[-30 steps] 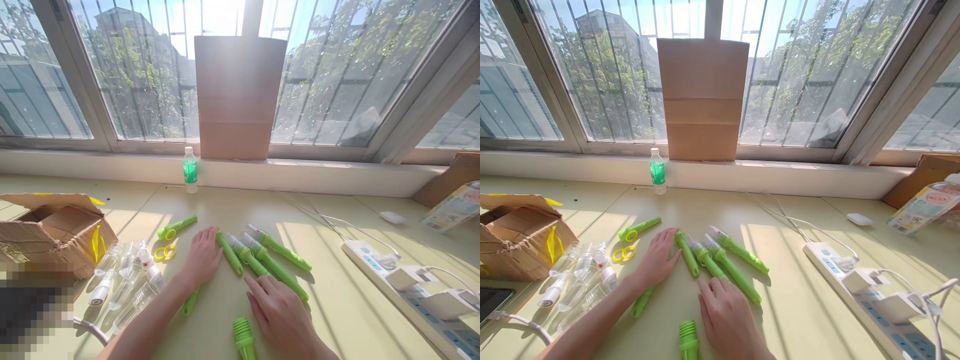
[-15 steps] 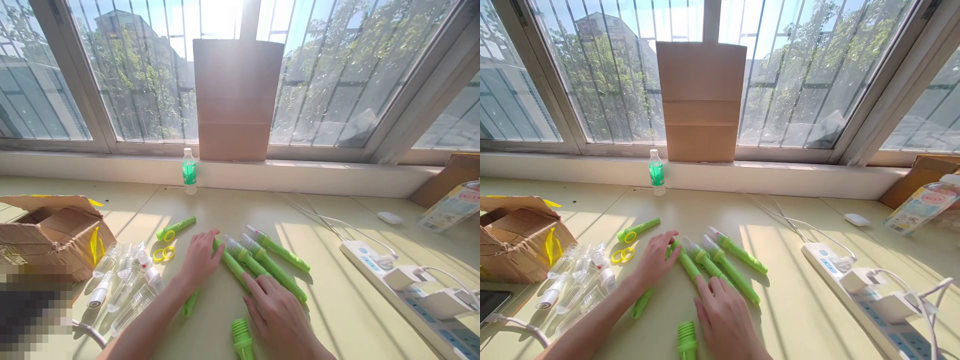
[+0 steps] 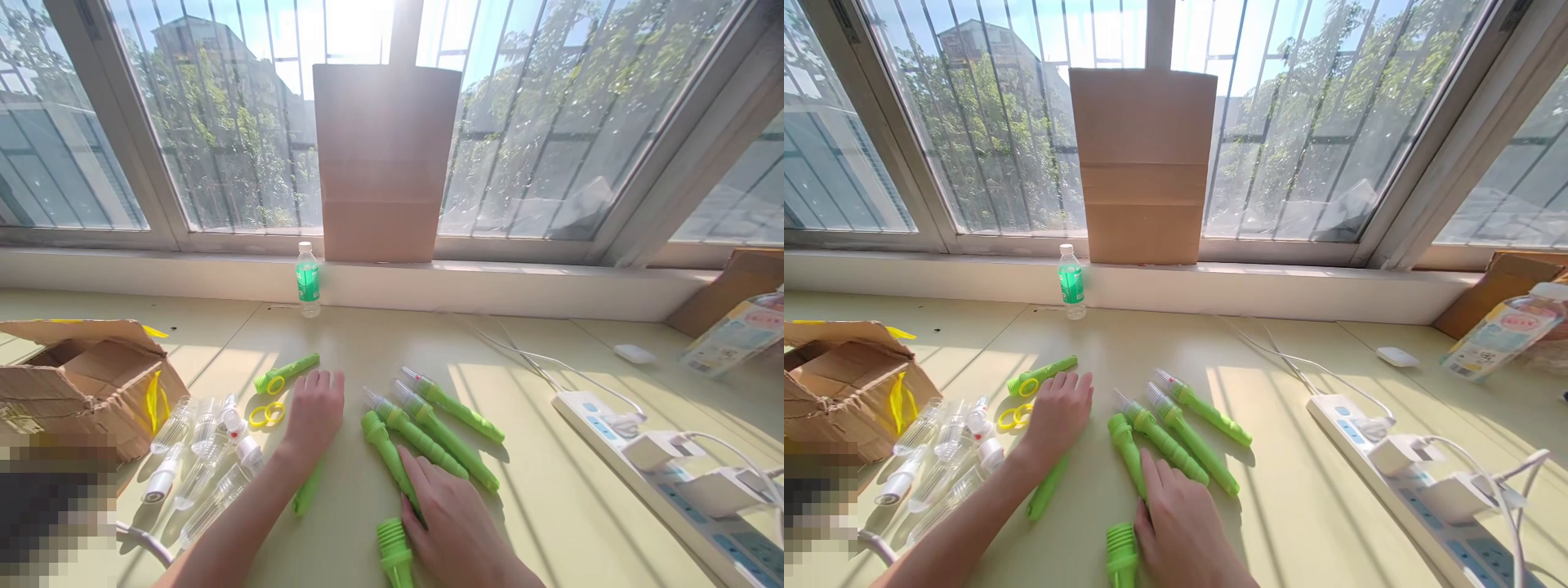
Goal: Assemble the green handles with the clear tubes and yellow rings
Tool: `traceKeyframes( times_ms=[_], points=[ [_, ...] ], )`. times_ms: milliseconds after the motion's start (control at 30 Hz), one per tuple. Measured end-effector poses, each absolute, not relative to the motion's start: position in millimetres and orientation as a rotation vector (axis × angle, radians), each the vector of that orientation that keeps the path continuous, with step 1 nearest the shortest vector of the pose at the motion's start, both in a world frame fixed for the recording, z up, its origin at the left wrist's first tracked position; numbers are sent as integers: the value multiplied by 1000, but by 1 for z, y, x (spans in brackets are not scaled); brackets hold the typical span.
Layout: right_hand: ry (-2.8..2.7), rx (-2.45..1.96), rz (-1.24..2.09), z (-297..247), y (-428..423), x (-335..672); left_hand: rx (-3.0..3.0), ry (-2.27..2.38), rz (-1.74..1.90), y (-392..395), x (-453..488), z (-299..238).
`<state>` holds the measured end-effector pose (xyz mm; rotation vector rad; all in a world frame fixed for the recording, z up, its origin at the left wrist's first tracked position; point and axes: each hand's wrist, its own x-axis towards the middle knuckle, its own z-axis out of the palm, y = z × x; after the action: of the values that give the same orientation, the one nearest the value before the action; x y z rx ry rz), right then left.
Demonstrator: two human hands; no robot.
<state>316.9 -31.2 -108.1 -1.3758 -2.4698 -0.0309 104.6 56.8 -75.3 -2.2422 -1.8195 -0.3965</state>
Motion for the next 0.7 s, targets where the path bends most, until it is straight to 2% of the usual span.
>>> traceKeyframes(
  times_ms=[300,533,700],
  points=[
    [-2414,-1391,-11,-104,-33,317,-1893,-2121,-209,68,70,-76],
    [-2380,-1389,22,-102,-34,317,-2062,-1925,-290,65,82,-63],
    [-2392,-1396,70,-101,-33,317,-2254,-1772,-273,59,98,-82]
  ],
)
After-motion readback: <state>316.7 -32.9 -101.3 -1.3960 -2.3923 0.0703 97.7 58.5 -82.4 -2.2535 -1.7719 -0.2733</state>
